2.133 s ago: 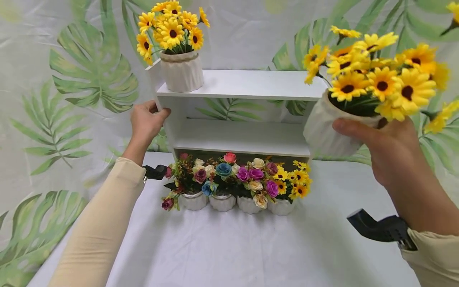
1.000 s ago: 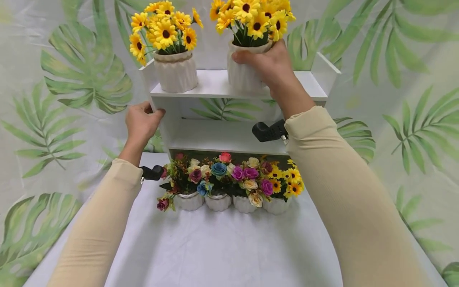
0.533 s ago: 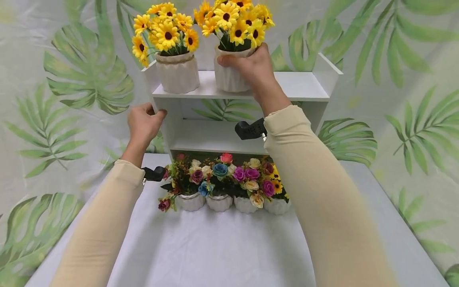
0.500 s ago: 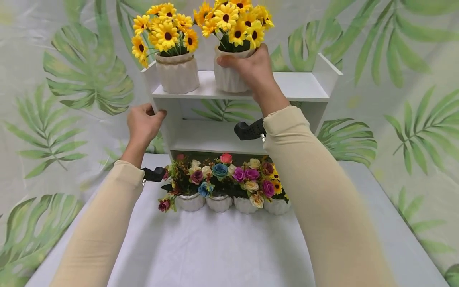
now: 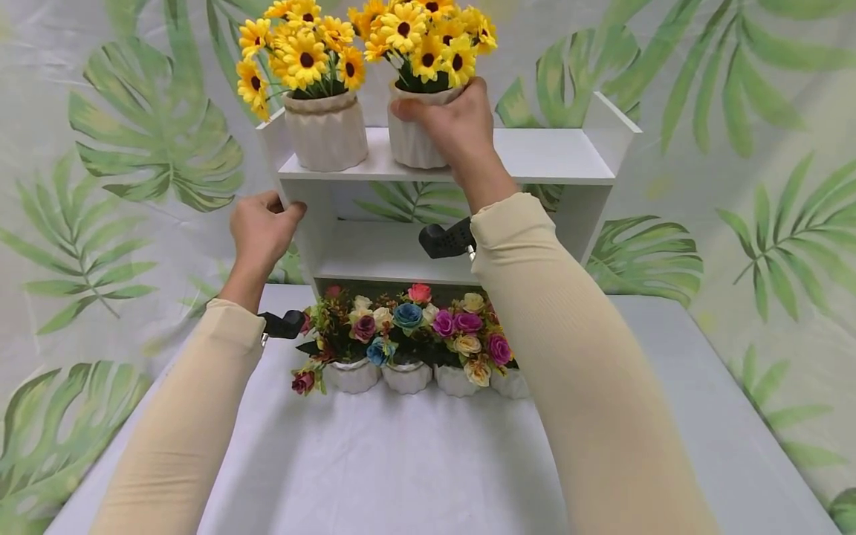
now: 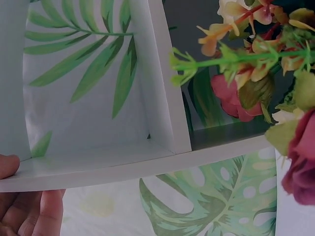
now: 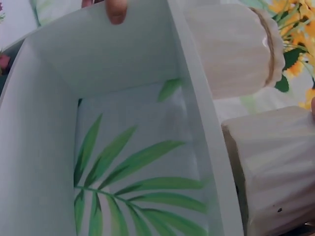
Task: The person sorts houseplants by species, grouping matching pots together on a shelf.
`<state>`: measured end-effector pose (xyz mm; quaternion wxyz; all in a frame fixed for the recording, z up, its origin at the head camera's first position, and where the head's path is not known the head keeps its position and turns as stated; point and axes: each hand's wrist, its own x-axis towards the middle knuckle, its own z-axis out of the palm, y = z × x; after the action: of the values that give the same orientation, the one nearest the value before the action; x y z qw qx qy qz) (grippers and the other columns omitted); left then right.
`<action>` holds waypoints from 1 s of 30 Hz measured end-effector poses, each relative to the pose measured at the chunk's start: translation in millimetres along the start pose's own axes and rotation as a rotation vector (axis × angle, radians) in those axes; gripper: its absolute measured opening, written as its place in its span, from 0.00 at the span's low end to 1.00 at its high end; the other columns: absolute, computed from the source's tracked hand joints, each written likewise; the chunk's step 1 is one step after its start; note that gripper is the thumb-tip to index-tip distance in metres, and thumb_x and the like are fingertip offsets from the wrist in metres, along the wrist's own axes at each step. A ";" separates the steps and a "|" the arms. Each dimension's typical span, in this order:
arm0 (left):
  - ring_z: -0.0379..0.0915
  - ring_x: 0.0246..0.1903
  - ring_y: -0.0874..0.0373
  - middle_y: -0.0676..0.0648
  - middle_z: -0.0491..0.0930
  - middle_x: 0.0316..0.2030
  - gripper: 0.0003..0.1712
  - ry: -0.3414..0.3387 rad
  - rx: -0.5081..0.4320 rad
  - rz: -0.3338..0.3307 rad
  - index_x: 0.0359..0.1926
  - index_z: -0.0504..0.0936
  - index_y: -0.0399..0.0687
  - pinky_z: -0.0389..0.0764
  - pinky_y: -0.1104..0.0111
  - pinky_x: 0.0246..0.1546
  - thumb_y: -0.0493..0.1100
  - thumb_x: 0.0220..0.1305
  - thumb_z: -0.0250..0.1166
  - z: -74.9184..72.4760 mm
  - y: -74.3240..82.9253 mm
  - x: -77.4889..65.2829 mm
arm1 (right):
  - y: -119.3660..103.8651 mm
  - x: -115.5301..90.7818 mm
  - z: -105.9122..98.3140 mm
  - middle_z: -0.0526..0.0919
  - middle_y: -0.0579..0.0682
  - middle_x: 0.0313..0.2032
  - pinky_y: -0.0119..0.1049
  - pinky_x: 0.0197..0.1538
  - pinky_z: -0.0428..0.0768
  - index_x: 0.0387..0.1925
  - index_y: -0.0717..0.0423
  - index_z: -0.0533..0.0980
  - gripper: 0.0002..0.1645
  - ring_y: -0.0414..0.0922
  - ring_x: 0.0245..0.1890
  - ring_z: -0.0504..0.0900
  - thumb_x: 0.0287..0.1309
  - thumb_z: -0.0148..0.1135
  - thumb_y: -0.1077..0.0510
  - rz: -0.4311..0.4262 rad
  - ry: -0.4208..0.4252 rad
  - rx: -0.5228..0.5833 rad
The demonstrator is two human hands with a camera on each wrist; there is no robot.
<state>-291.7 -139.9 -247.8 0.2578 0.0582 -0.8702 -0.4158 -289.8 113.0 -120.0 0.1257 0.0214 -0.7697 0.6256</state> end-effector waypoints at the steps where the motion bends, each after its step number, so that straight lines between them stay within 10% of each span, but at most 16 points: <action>1: 0.79 0.44 0.42 0.39 0.89 0.40 0.15 -0.002 -0.001 -0.004 0.30 0.86 0.41 0.74 0.53 0.50 0.47 0.63 0.60 -0.2 0.3 0.1 | 0.2 -0.1 0.7 0.69 0.39 0.67 0.32 0.71 0.64 0.68 0.37 0.61 0.47 0.38 0.67 0.67 0.49 0.76 0.55 -0.003 0.001 -0.009; 15: 0.78 0.35 0.46 0.40 0.89 0.37 0.15 -0.011 -0.001 -0.019 0.27 0.84 0.43 0.68 0.64 0.34 0.47 0.63 0.60 -1.7 0.6 0.1 | 11.3 -3.2 5.2 0.61 0.41 0.73 0.29 0.74 0.58 0.73 0.41 0.51 0.55 0.38 0.72 0.61 0.50 0.75 0.52 -0.087 -0.072 -0.007; 30: 0.80 0.46 0.48 0.41 0.87 0.49 0.20 -0.124 -0.077 -0.100 0.48 0.88 0.45 0.76 0.61 0.41 0.53 0.64 0.63 -5.7 4.7 3.5 | 21.0 -24.4 -23.4 0.48 0.48 0.78 0.41 0.75 0.60 0.78 0.36 0.36 0.64 0.43 0.77 0.52 0.53 0.70 0.40 -0.056 -0.027 -0.203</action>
<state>-291.4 -141.9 -239.9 0.1845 0.0657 -0.8639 -0.4641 -266.3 137.1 -141.2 0.1342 0.0386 -0.8297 0.5405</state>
